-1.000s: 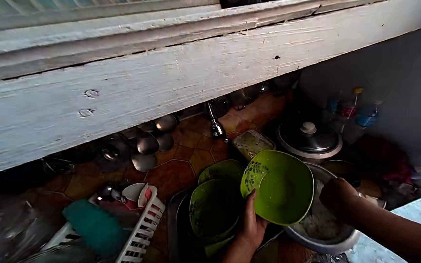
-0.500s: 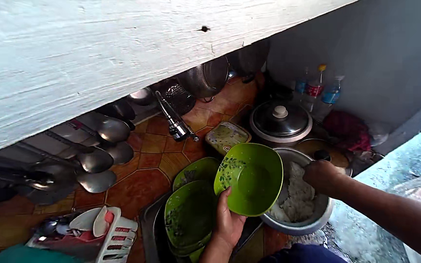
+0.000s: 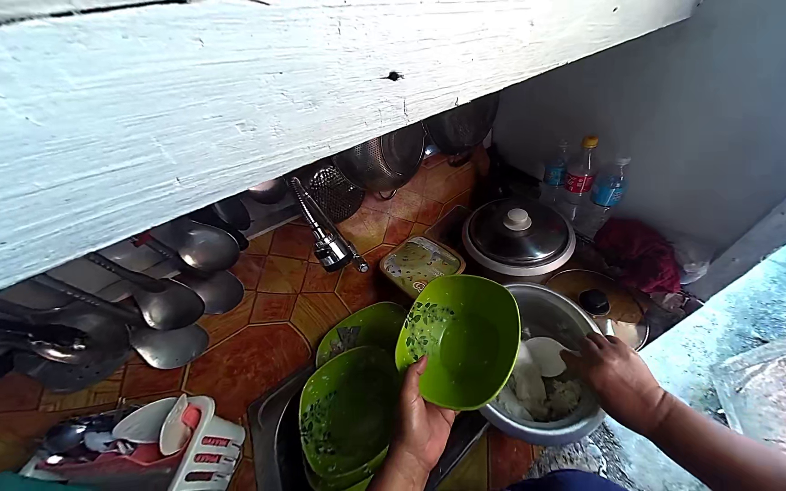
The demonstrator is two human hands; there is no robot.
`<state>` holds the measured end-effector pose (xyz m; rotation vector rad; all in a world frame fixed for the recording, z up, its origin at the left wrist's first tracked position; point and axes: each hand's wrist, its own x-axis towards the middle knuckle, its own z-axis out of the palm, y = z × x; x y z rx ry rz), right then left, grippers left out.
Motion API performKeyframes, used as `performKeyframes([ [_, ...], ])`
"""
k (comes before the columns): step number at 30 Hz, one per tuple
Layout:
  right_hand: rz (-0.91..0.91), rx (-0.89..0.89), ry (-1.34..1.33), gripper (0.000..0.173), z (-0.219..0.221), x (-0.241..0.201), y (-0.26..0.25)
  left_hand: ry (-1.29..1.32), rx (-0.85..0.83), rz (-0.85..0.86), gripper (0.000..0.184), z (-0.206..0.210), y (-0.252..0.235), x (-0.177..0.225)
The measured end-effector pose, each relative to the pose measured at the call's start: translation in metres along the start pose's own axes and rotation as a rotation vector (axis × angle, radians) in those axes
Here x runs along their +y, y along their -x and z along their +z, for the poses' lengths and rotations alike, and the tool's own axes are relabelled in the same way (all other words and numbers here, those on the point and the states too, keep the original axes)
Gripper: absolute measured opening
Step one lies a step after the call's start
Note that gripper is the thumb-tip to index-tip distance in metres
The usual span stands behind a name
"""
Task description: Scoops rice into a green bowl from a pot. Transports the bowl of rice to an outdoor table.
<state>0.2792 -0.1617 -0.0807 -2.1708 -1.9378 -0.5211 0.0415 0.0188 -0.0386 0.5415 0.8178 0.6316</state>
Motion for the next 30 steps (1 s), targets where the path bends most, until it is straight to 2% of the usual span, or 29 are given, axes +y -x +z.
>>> performKeyframes([
  [3,0.005,-0.098,-0.070,0.015,-0.008,-0.004,-0.017,-0.013,-0.013,-0.018,0.048,0.001,0.000,0.000],
  [5,0.058,-0.296,-0.123,0.007,-0.016,0.006,-0.033,0.002,-0.034,-0.015,0.046,-0.002,0.000,0.002],
  [7,0.094,-0.546,-0.167,0.014,-0.026,0.020,-0.052,0.033,-0.056,-0.017,0.045,-0.003,-0.001,0.003],
  [10,0.092,-0.743,-0.144,0.023,-0.024,0.031,-0.070,0.065,-0.056,-0.026,0.044,-0.007,0.000,0.003],
  [14,0.155,-0.812,-0.153,0.033,-0.004,0.027,-0.080,0.099,-0.048,-0.018,0.045,-0.009,-0.001,0.004],
  [17,0.212,-0.904,-0.254,0.029,0.011,0.013,-0.082,0.070,-0.008,0.010,0.045,-0.011,-0.001,0.005],
  [20,0.347,-1.039,-0.356,0.031,0.024,0.008,-0.089,0.071,0.002,0.034,0.043,-0.013,-0.001,0.003],
  [23,0.467,-1.070,-0.456,0.032,0.044,0.005,-0.093,0.085,0.002,0.034,0.043,-0.014,0.000,0.003],
  [26,0.490,-1.060,-0.609,0.033,0.064,-0.006,-0.090,0.038,0.026,0.056,0.039,-0.008,0.004,0.002],
  [30,0.497,-1.014,-0.793,0.056,0.064,-0.012,-0.090,0.019,0.025,0.079,0.038,-0.004,0.006,0.002],
])
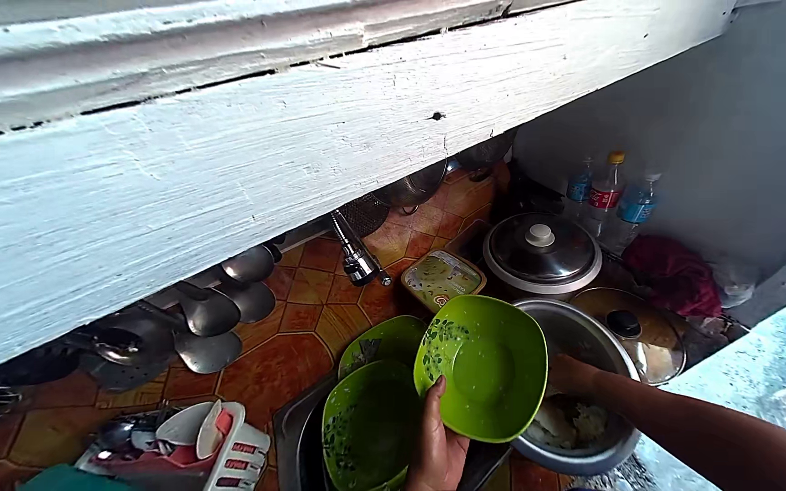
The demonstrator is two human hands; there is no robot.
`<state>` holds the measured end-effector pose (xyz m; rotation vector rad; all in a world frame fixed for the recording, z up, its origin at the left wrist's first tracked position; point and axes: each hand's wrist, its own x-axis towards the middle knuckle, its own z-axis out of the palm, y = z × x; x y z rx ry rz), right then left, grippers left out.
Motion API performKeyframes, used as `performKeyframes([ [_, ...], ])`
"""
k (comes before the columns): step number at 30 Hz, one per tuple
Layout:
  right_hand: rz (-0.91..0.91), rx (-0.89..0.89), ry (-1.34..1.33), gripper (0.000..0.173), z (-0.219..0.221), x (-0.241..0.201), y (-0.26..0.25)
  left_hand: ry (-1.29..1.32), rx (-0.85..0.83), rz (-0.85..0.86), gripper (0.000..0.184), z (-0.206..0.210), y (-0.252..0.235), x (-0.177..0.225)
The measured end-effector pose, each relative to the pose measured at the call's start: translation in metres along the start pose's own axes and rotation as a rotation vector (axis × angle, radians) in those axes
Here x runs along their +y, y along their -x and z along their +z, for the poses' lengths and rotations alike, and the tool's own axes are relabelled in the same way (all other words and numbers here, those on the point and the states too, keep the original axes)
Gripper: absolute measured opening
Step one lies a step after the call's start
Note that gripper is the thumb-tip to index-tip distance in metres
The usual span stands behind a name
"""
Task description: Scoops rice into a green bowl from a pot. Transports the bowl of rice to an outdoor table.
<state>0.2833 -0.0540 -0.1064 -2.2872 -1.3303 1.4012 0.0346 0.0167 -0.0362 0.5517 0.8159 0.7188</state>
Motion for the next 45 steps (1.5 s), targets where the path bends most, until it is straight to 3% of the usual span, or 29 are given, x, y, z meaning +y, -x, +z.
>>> performKeyframes([
  [3,-0.066,-0.067,0.037,0.059,0.003,-0.005,-0.007,0.035,0.018,-0.023,0.038,0.001,-0.001,-0.001],
  [8,0.188,-0.031,-0.017,0.061,0.008,-0.014,-0.014,0.054,0.010,-0.021,0.039,-0.001,0.003,0.001],
  [13,0.138,0.094,-0.186,0.078,-0.007,-0.008,0.009,0.018,0.055,0.166,0.037,-0.008,0.012,0.026],
  [18,0.050,0.231,-0.352,0.062,-0.037,-0.011,0.050,-0.075,0.136,0.316,0.033,-0.015,0.022,0.062],
  [22,-0.037,0.354,-0.355,0.055,-0.072,-0.026,0.086,-0.184,0.140,0.254,0.036,-0.007,0.028,0.063],
  [26,-0.210,0.449,-0.343,0.049,-0.104,-0.055,0.124,-0.253,0.039,0.131,0.050,0.007,0.027,0.047],
  [29,-0.329,0.523,-0.265,0.056,-0.115,-0.080,0.147,-0.253,-0.074,0.036,0.057,0.017,0.025,0.032],
  [33,-0.352,0.658,-0.020,0.078,-0.104,-0.104,0.158,-0.229,-0.153,-0.085,0.067,0.031,0.024,0.019],
  [38,-0.436,0.854,0.480,0.085,-0.045,-0.103,0.135,-0.332,-0.199,0.073,0.068,0.032,0.019,0.007],
  [42,-0.252,0.389,0.740,0.096,-0.030,-0.129,0.145,-0.337,-0.200,0.056,0.067,0.034,0.018,-0.005],
  [45,-0.194,0.206,0.842,0.096,-0.044,-0.139,0.154,-0.284,-0.231,0.009,0.071,0.027,0.014,-0.006],
])
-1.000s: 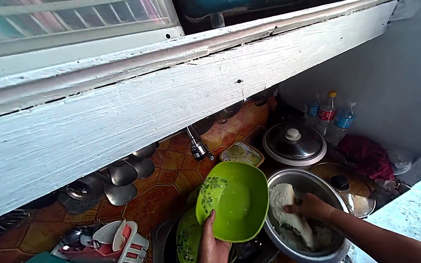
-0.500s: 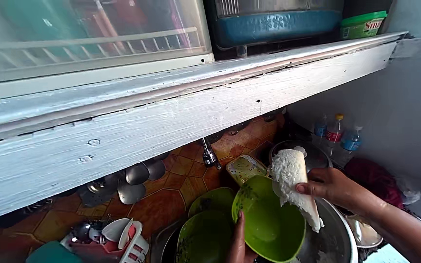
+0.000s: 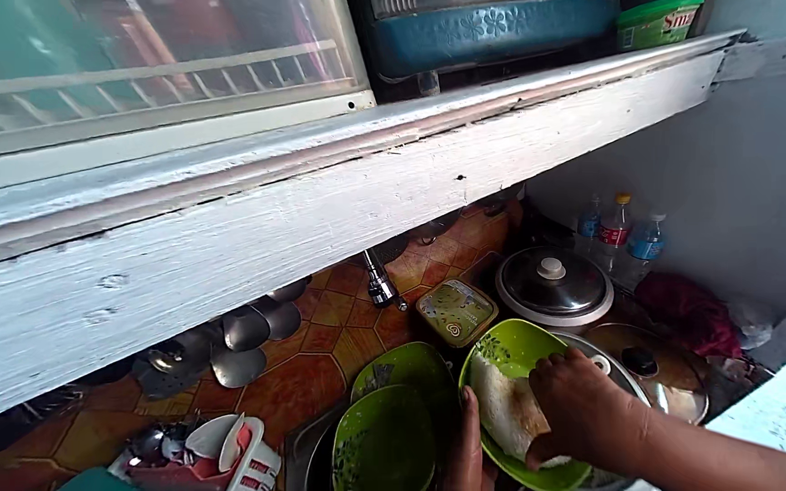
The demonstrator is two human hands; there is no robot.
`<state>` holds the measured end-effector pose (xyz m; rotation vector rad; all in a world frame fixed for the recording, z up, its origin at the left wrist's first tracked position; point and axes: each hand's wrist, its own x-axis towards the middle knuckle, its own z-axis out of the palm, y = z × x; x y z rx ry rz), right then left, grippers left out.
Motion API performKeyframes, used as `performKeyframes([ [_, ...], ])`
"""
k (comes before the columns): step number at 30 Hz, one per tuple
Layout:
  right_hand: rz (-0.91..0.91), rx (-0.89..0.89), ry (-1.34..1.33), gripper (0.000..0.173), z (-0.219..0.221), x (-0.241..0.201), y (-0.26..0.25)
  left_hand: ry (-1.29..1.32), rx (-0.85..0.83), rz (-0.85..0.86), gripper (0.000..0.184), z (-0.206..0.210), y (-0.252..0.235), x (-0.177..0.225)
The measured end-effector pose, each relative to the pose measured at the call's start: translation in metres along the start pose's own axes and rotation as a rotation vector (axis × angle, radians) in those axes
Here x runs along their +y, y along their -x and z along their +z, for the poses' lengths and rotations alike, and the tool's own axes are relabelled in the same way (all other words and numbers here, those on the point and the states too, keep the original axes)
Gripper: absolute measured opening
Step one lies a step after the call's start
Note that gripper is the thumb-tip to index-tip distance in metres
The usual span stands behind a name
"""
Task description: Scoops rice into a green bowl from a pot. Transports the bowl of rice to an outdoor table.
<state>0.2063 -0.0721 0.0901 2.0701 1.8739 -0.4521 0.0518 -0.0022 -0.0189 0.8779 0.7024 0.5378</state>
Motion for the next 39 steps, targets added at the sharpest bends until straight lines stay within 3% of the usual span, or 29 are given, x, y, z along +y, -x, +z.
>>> performKeyframes([
  [1,-0.011,-0.009,0.008,0.085,-0.007,0.005,0.003,0.035,-0.012,0.002,0.071,-0.002,0.000,0.001],
  [3,0.001,0.062,0.072,0.049,-0.018,0.014,0.012,0.125,-0.009,0.007,0.068,-0.005,0.000,0.001],
  [5,0.031,0.263,0.143,0.020,-0.023,0.023,0.021,0.206,0.003,0.003,0.066,-0.011,0.001,-0.002],
  [7,0.033,0.480,0.177,0.012,-0.025,0.037,0.030,0.235,0.030,0.014,0.066,-0.017,0.002,-0.002],
  [9,0.043,0.599,0.196,0.016,-0.024,0.054,0.038,0.248,0.079,0.068,0.066,-0.024,0.002,0.003],
  [10,0.069,0.574,0.199,0.021,-0.022,0.062,0.040,0.245,0.114,0.108,0.066,-0.029,0.002,0.005],
  [12,0.139,0.333,0.162,0.022,-0.016,0.066,0.040,0.233,0.185,0.192,0.066,-0.036,0.001,0.013],
  [16,0.234,-0.334,0.074,0.019,0.020,0.049,-0.001,0.257,0.226,0.311,0.065,-0.037,-0.007,0.019],
  [19,0.253,-0.494,0.106,0.024,0.044,0.045,-0.034,0.344,0.176,0.320,0.066,-0.027,-0.015,0.010],
  [25,0.152,-0.529,0.189,0.021,0.031,0.058,-0.052,0.425,0.150,0.264,0.068,-0.023,-0.031,-0.014],
  [30,0.136,-0.523,0.029,0.020,0.062,0.067,-0.064,0.436,0.182,0.224,0.069,-0.026,-0.033,-0.017],
  [34,-0.045,-0.395,-0.126,0.021,0.098,0.082,-0.068,0.435,0.188,0.209,0.068,-0.026,-0.033,-0.015],
  [39,-0.217,-0.234,-0.026,0.020,0.126,0.092,-0.065,0.455,0.152,0.243,0.066,-0.026,-0.034,-0.017],
])
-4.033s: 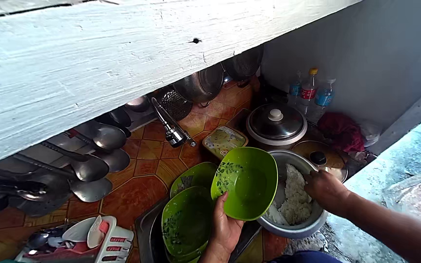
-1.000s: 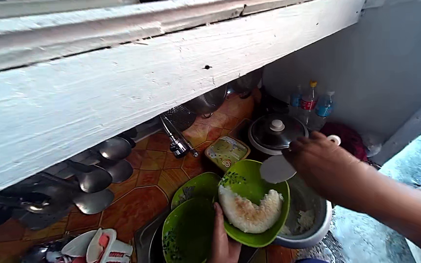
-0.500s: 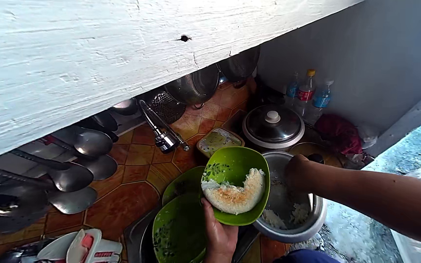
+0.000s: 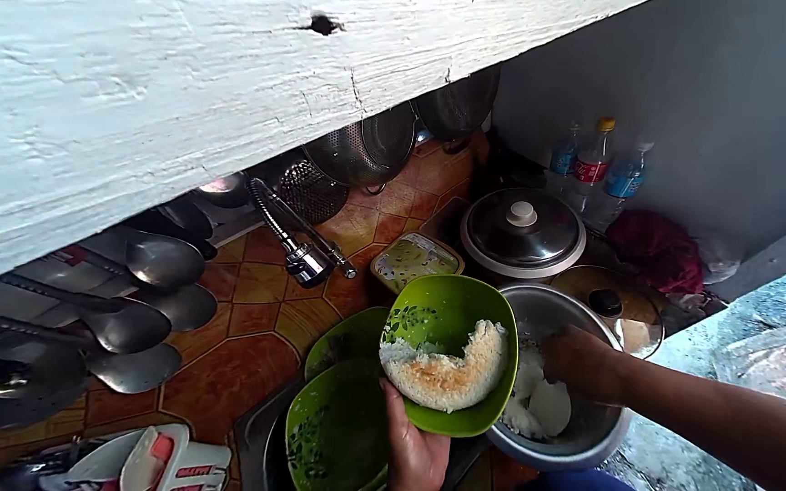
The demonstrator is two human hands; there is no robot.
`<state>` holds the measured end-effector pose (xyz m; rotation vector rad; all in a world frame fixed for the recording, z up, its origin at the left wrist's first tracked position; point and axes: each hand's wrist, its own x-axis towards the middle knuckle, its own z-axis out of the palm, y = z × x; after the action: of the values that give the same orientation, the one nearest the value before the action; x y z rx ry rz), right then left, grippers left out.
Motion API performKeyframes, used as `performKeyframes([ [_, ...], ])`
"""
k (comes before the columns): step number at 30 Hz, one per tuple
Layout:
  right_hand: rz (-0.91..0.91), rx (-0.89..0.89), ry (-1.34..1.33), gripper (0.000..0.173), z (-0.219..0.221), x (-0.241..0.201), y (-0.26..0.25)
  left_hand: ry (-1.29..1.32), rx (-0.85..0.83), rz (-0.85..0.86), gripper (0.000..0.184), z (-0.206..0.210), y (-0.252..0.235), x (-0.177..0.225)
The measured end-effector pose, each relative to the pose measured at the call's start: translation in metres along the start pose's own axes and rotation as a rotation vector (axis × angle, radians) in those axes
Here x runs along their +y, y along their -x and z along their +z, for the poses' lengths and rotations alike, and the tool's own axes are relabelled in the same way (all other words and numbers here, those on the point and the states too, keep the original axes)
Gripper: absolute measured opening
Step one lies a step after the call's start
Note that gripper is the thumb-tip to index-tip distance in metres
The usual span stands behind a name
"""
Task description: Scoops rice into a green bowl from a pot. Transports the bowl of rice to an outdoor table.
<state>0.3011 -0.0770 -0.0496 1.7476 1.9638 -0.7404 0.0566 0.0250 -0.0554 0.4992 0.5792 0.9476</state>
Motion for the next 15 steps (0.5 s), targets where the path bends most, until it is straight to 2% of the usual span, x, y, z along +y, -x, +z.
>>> performKeyframes([
  [3,0.055,0.000,-0.013,0.023,0.002,0.001,0.004,0.002,0.002,0.004,0.065,0.002,0.001,0.000],
  [6,0.207,-0.020,-0.023,0.022,-0.022,-0.004,0.024,0.009,0.005,0.005,0.066,0.003,0.001,0.001],
  [8,0.253,0.160,0.011,0.022,-0.033,0.000,0.037,0.005,0.005,0.011,0.065,0.004,0.001,0.001],
  [10,0.219,0.385,0.069,0.019,-0.032,0.013,0.034,0.000,0.003,0.016,0.065,0.004,0.000,0.000],
  [11,0.190,0.433,0.090,0.019,-0.030,0.020,0.028,-0.004,0.002,0.017,0.065,0.003,0.000,0.000],
  [15,-0.062,0.481,0.144,0.022,-0.005,0.042,-0.008,-0.016,-0.003,0.023,0.066,0.004,0.000,-0.001],
])
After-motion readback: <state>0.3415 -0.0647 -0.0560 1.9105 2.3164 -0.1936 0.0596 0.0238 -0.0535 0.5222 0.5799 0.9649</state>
